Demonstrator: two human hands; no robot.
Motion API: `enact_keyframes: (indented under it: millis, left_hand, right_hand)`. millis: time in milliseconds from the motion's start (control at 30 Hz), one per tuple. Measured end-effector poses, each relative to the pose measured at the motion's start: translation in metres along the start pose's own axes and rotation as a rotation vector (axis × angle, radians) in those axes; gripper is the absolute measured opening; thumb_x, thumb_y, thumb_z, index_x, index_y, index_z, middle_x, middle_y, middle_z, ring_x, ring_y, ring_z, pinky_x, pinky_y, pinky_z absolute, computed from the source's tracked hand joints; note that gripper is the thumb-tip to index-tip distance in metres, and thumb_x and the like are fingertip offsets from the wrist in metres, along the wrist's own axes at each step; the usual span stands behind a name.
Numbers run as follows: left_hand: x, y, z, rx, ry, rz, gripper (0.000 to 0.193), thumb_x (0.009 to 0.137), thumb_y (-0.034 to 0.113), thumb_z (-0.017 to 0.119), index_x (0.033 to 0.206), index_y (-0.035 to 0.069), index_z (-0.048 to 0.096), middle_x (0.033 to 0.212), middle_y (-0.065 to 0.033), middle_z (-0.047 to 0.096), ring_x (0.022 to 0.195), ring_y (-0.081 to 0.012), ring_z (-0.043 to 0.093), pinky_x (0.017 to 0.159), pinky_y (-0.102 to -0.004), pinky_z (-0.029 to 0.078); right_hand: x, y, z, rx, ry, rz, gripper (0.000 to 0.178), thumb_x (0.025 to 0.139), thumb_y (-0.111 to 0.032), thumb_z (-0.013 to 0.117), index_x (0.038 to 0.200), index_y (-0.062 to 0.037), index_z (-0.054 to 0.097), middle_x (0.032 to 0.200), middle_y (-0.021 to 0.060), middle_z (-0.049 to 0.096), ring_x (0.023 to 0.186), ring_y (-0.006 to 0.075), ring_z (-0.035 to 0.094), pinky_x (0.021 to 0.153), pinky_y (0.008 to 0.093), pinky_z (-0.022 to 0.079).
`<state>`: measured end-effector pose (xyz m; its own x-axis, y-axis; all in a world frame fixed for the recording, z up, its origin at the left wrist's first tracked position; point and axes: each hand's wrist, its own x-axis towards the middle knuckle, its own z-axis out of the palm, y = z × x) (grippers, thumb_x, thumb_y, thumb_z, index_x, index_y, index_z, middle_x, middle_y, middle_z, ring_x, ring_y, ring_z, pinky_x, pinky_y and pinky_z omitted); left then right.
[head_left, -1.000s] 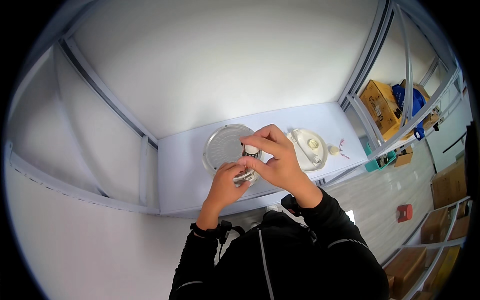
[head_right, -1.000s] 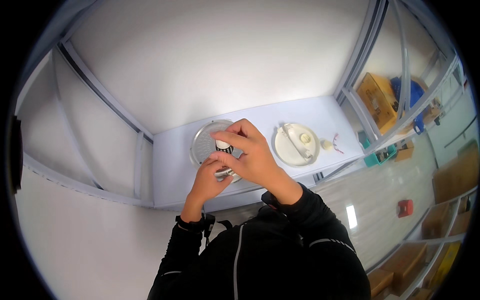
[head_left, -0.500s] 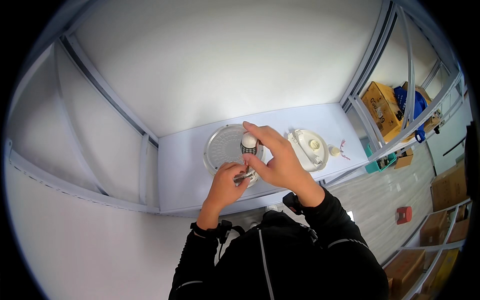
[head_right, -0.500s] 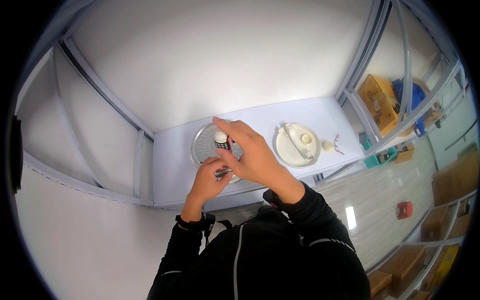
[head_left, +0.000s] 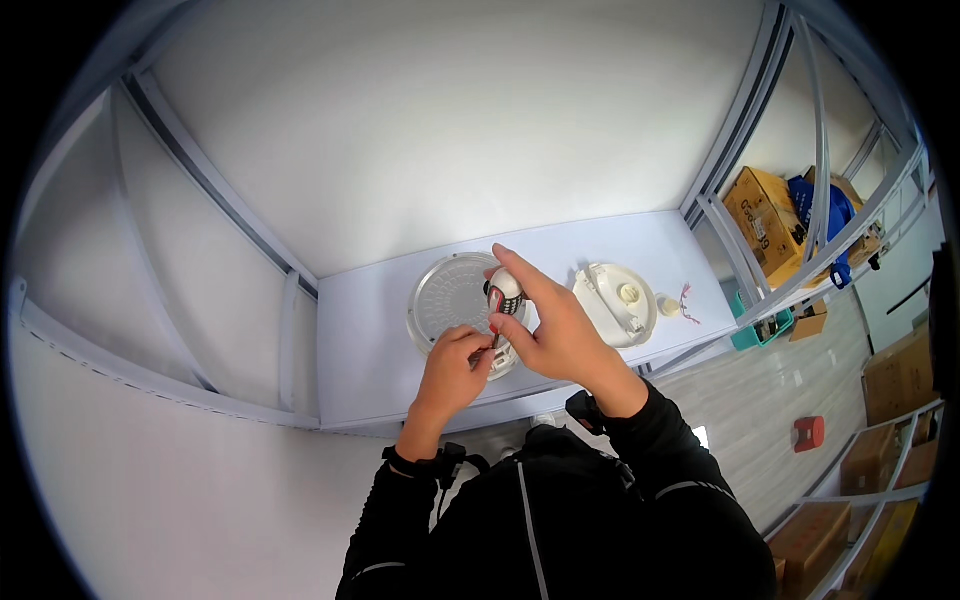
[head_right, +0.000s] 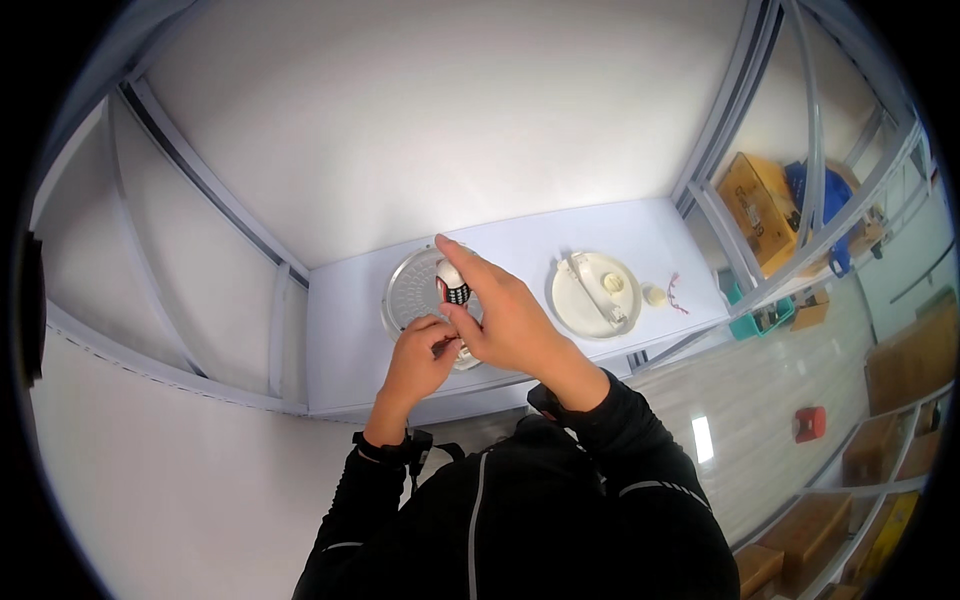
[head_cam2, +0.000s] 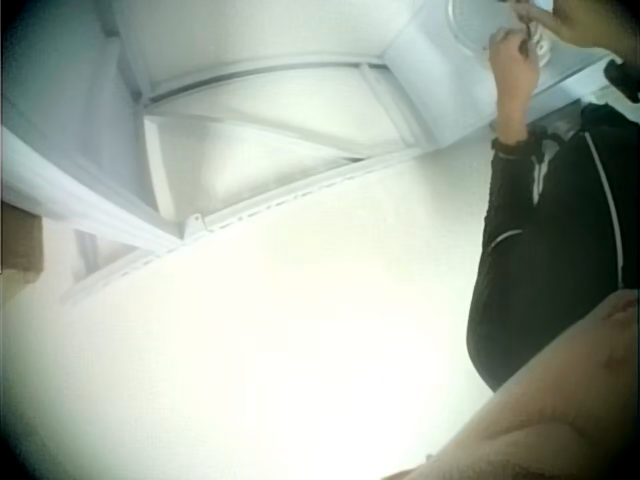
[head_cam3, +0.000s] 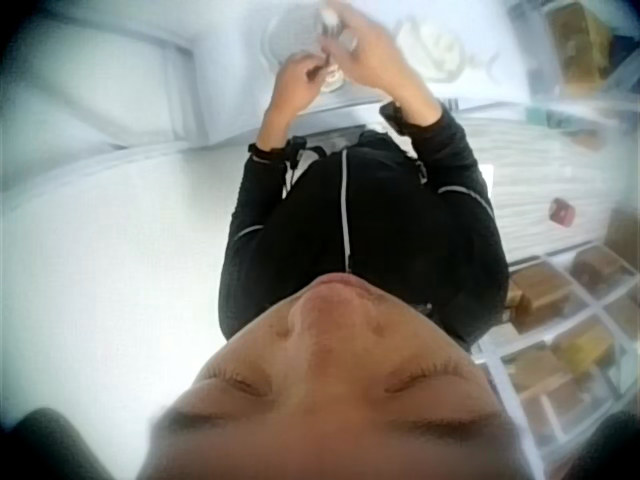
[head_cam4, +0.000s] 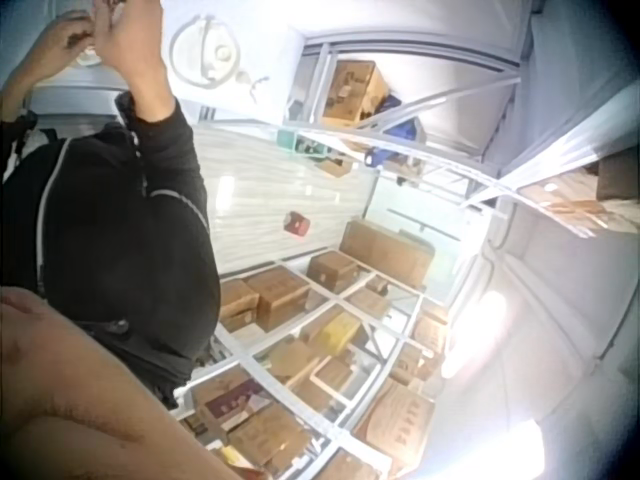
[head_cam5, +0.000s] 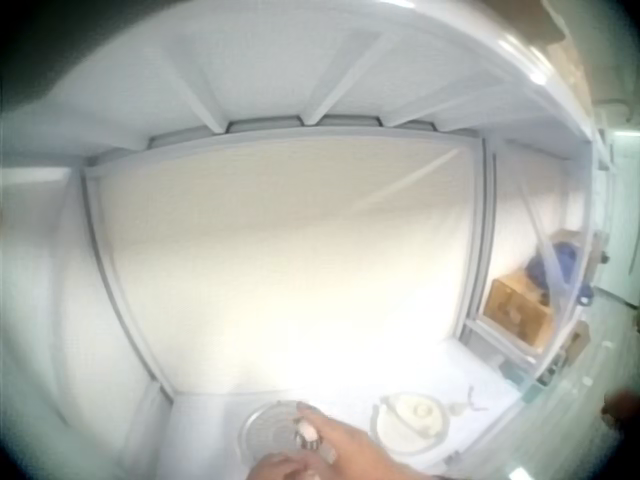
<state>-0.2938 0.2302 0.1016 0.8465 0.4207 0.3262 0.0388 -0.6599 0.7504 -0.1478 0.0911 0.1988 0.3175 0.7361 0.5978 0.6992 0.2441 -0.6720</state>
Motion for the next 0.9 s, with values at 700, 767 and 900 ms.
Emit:
enact_keyframes:
  millis: [700,767,900]
  left_hand:
    - [-0.002,0.0,0.002,0.143,0.087,0.037,0.014,0.089,0.017,0.083,0.096,0.007,0.078,0.093,-0.0067,0.071,0.086,-0.0321,0.069,0.075,-0.0431,0.056]
    - [-0.001,-0.001,0.003,0.111,0.076,0.029,0.013,0.091,0.016,0.081,0.099,0.006,0.078,0.095,-0.0084,0.07,0.086,-0.0329,0.069,0.075,-0.0429,0.056]
    - [-0.002,0.002,0.0,-0.051,0.147,-0.059,0.009,0.097,0.009,0.074,0.104,0.002,0.075,0.102,-0.0125,0.069,0.086,-0.0333,0.069,0.076,-0.0414,0.056]
  right_hand:
    - [-0.007,0.012,-0.004,0.073,0.076,-0.022,0.072,0.094,0.0,0.077,0.159,-0.0029,0.046,0.127,0.0185,0.073,0.11,0.0256,0.073,0.102,0.04,0.056]
    - [-0.008,0.014,-0.007,0.102,0.096,-0.041,0.073,0.095,0.0,0.077,0.16,-0.0032,0.044,0.127,0.0196,0.073,0.112,0.0256,0.072,0.102,0.0406,0.056]
    - [-0.013,0.017,-0.007,0.188,0.189,-0.046,0.071,0.095,-0.003,0.078,0.158,-0.0007,0.045,0.129,0.0202,0.072,0.114,0.0252,0.072,0.104,0.0391,0.055]
